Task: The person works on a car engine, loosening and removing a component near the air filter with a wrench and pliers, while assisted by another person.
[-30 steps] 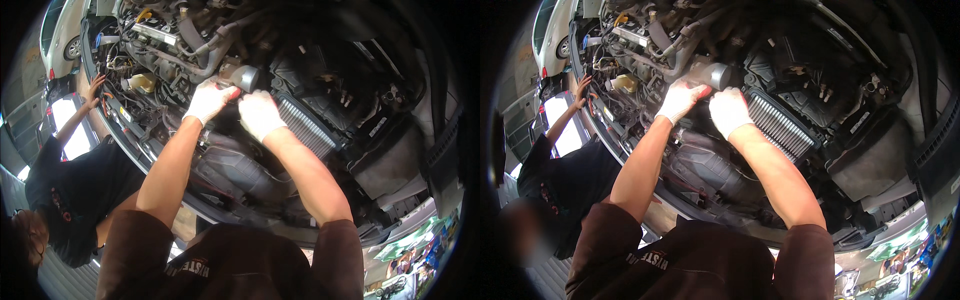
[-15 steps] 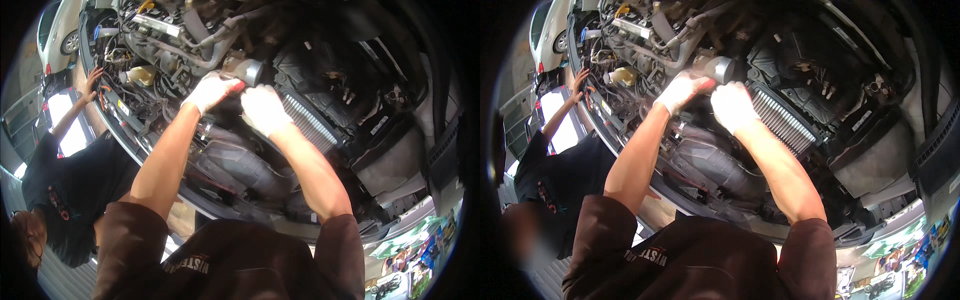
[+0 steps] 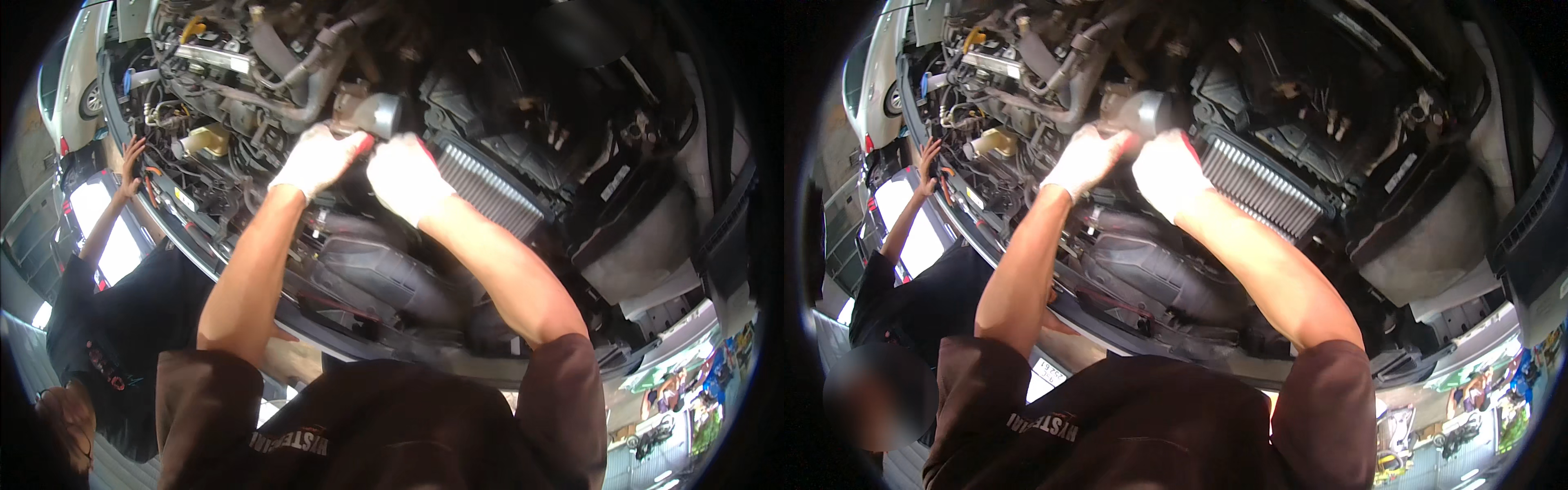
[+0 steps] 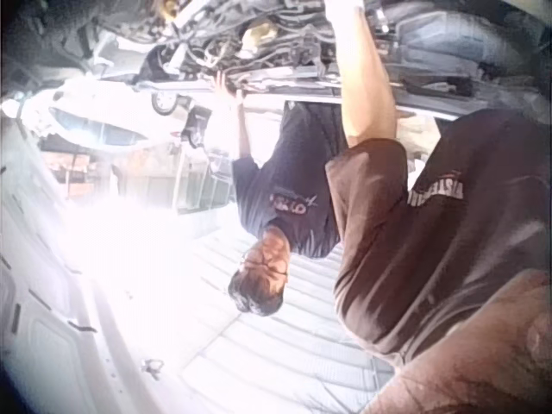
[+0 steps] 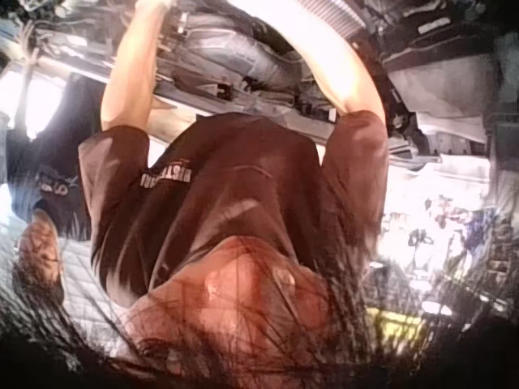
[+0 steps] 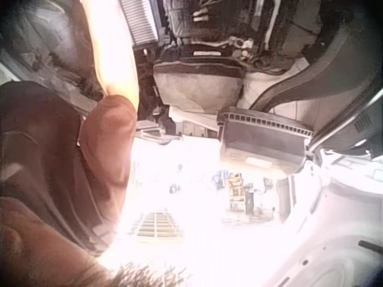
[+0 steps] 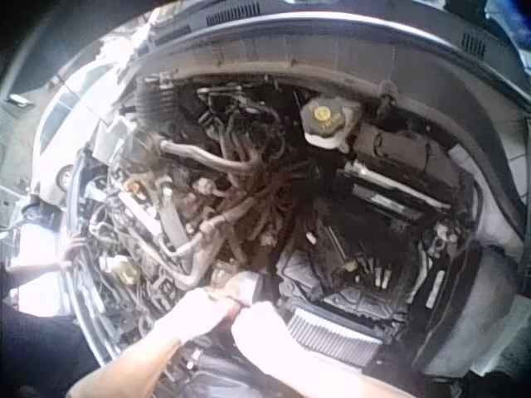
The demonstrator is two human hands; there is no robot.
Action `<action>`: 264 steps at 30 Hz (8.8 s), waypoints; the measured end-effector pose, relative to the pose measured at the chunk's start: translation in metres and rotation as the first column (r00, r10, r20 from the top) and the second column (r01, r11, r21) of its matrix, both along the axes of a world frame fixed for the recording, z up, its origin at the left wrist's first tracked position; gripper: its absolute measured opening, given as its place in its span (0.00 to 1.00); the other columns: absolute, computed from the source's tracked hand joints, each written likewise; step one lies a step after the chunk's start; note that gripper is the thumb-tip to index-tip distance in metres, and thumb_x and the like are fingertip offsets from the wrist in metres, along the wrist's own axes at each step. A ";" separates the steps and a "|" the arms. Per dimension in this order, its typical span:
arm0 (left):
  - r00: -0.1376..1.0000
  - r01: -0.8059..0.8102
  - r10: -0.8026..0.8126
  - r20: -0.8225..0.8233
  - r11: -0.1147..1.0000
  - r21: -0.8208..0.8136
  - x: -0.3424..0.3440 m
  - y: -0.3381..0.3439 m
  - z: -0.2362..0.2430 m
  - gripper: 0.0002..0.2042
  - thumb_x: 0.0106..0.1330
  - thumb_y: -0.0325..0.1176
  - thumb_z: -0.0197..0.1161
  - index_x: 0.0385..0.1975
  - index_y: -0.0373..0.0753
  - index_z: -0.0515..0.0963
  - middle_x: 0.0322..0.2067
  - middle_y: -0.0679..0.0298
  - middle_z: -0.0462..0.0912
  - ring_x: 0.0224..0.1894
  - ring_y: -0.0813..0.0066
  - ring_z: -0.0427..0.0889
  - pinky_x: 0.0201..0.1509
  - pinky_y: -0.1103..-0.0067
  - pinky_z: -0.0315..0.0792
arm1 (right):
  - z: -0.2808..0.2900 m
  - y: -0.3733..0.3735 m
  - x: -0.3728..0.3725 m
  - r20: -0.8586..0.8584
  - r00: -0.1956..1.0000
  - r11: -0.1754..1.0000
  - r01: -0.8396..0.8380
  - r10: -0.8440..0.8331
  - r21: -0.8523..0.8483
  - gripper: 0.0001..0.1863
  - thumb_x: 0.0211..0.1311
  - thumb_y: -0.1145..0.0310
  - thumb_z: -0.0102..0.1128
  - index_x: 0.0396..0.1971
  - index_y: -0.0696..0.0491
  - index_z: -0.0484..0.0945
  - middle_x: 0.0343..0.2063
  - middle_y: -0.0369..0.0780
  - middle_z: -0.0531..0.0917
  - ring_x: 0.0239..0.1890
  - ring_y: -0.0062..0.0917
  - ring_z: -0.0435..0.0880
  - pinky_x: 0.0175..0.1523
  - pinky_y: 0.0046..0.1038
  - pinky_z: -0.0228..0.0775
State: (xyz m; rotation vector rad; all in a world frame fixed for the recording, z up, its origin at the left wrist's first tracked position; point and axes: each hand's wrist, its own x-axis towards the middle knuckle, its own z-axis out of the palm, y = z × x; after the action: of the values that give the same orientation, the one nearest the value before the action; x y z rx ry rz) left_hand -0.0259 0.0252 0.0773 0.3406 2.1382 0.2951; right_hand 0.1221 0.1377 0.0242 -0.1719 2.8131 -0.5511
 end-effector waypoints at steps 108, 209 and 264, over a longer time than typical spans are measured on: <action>0.702 0.601 -0.571 -0.426 0.795 -0.075 0.188 -0.048 0.062 0.29 0.44 0.45 0.64 0.50 0.45 0.90 0.54 0.61 0.89 0.51 0.58 0.82 0.53 0.58 0.66 | -0.054 -0.014 -0.113 0.473 0.746 -0.883 0.389 0.469 0.264 0.21 0.83 0.48 0.53 0.56 0.48 0.81 0.32 0.41 0.85 0.17 0.15 0.66 0.21 0.20 0.53; 0.709 0.557 -0.491 -0.507 0.830 -0.024 0.201 -0.070 0.058 0.30 0.47 0.47 0.69 0.53 0.43 0.87 0.58 0.51 0.82 0.63 0.43 0.79 0.69 0.39 0.63 | 0.004 -0.021 -0.084 0.648 0.576 -0.817 0.063 0.498 0.573 0.12 0.82 0.57 0.60 0.53 0.48 0.77 0.32 0.39 0.80 0.30 0.32 0.77 0.36 0.38 0.74; 0.954 0.181 0.003 -0.299 0.789 0.587 0.203 -0.097 0.037 0.32 0.79 0.50 0.54 0.76 0.35 0.68 0.73 0.44 0.74 0.78 0.41 0.66 0.86 0.48 0.49 | -0.014 -0.051 -0.146 0.861 0.452 -0.971 -0.160 -0.234 -0.180 0.19 0.82 0.65 0.44 0.58 0.53 0.83 0.61 0.42 0.86 0.63 0.36 0.86 0.76 0.44 0.72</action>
State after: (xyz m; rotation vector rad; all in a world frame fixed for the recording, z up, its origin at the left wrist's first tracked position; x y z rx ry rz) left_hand 0.1776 -0.0722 0.1147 0.9066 2.2486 0.9428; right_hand -0.0236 0.0868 0.0100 -0.9698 0.2190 2.4306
